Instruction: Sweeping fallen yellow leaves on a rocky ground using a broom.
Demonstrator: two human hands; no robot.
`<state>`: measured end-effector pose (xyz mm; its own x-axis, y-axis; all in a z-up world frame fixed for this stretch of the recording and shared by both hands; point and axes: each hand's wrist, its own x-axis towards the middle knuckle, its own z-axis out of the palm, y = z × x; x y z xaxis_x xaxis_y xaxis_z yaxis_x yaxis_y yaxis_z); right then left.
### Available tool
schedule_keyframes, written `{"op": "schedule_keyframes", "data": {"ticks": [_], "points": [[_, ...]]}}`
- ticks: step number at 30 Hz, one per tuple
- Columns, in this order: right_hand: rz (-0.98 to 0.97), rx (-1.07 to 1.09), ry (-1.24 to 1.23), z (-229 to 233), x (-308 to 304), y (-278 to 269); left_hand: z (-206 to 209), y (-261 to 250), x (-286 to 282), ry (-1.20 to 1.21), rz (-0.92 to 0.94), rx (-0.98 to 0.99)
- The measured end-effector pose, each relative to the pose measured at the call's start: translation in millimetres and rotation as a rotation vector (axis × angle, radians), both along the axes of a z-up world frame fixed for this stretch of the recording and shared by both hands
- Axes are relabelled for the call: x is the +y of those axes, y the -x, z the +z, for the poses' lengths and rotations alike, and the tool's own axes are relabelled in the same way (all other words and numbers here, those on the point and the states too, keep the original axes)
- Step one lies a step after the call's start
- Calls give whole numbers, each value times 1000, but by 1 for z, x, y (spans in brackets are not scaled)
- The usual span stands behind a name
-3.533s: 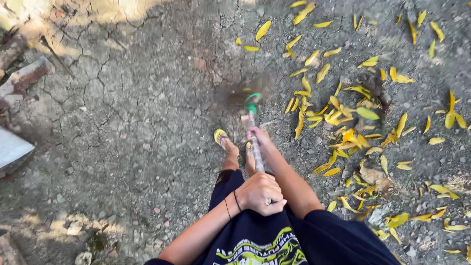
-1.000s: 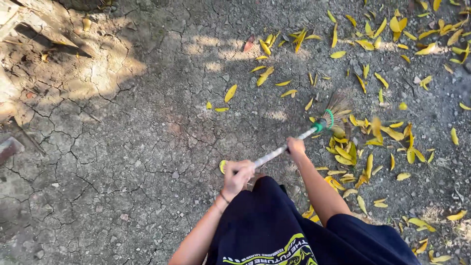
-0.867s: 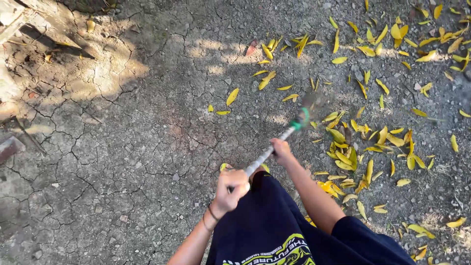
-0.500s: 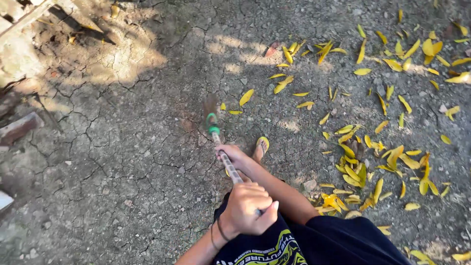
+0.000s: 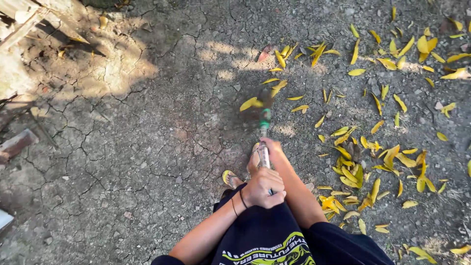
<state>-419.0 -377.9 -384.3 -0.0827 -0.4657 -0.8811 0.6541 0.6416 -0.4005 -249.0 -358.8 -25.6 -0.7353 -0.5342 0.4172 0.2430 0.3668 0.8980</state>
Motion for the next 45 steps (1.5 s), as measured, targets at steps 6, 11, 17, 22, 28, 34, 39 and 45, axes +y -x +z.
{"op": "schedule_keyframes", "data": {"ticks": [6, 11, 17, 22, 28, 34, 39, 45], "points": [[-259, 342, -145, 28, 5, 117, -55, 30, -22, -131, 118, 15], [-276, 532, -53, 32, -7, 148, -65, 32, -45, -114, 289, 119], [-129, -24, 118, 84, -50, 26, 67, 1, -47, -62, 38, 19], [87, -209, 224, 123, -75, -64, 88, 17, -45, 103, -4, -59], [253, -348, 293, 106, -81, -91, 61, 12, -73, 91, 6, -161], [-177, -178, 22, 83, -61, -30, 29, -16, -119, -25, -128, -39], [-505, 155, -57, 19, -40, 53, -37, -27, -131, -342, -56, -9], [-471, 451, -151, 69, -65, 52, 0, -49, -137, -267, -31, 161]]}}
